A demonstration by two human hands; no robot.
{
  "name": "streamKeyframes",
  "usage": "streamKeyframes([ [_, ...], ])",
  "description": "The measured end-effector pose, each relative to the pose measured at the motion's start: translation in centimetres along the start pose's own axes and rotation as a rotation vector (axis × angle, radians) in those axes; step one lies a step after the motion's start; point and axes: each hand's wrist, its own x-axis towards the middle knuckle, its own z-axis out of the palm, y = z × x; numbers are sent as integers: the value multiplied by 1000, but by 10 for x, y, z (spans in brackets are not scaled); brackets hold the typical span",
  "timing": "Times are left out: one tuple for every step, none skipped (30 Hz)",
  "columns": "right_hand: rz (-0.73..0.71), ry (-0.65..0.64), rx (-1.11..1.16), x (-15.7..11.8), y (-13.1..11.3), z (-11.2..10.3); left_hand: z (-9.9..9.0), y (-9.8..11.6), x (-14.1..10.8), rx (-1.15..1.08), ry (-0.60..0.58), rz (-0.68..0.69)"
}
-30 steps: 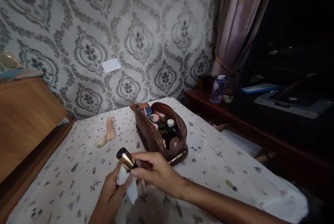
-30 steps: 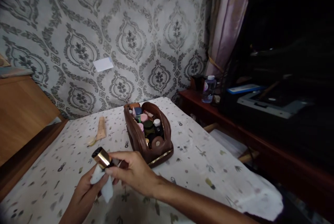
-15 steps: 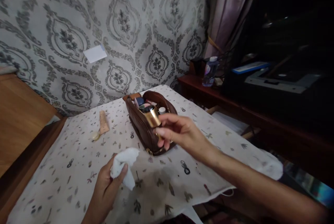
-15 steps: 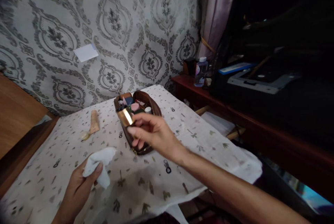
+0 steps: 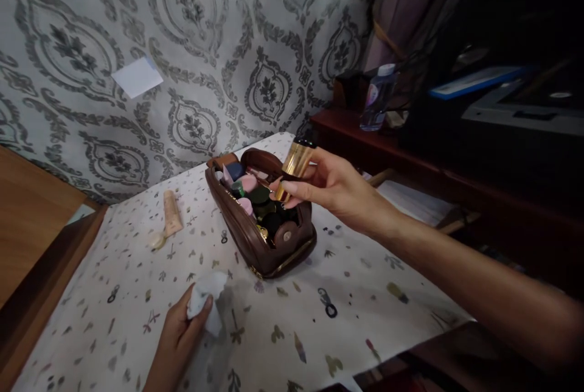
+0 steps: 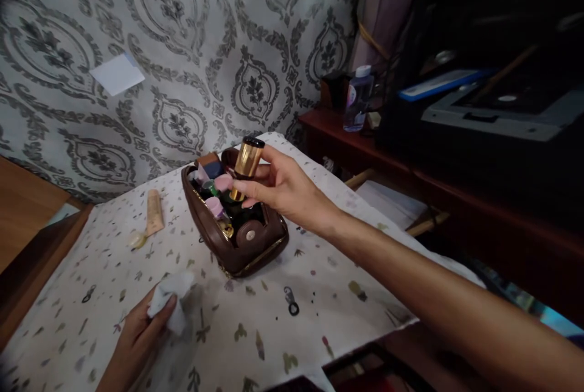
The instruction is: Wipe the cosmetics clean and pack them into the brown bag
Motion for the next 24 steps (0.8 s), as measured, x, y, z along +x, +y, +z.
streamKeyframes([
  [-20,15,-43,3,1,-1,1,-1,3,9,-7,7],
  [-39,27,-96,6,1,-3,2,-1,5,16,-14,5],
  [-57,34,-160,9,2,-5,3,-2,8,22,-21,-3],
  [-74,35,-232,11,3,-7,5,-2,10,27,-22,-14],
  [-92,32,-304,14,4,-9,6,-3,13,31,-24,-23],
  [-106,25,-370,16,5,-10,7,-4,15,34,-26,-28],
  [-112,17,-423,18,6,-11,8,-5,17,37,-24,-29],
  [-110,8,-454,20,7,-11,9,-7,20,40,-21,-25],
  [-97,-2,-459,21,8,-11,10,-9,22,41,-17,-19],
  [-76,-16,-441,23,9,-10,10,-11,24,41,-12,-18],
  [-49,-35,-406,25,9,-9,11,-14,26,36,-13,-28],
  [-19,-57,-362,26,10,-8,11,-16,28,24,-13,-50],
  [8,-80,-319,28,10,-7,11,-18,29,6,-15,-78],
  [34,-102,-286,30,9,-6,12,-20,30,-14,-20,-109],
  [56,-118,-267,32,9,-6,12,-22,31,-34,-22,-137],
  [72,-130,-264,34,9,-5,12,-23,31,-49,-23,-157],
  [81,-141,-274,36,8,-5,12,-23,32,-59,-20,-167],
  [83,-155,-298,38,8,-5,12,-24,32,-65,-19,-171],
  [78,-174,-342,39,8,-4,12,-24,32,-66,-16,-171],
  [64,-196,-404,40,8,-3,12,-24,32,-68,-14,-168],
  [42,-219,-480,42,8,-2,12,-24,31,-69,-18,-167],
  [15,-241,-559,42,8,-1,11,-24,31,-70,-26,-168],
  [-12,-262,-629,43,9,0,11,-24,31,-73,-34,-166],
  [-34,-281,-682,44,10,2,10,-24,30,-77,-43,-163],
])
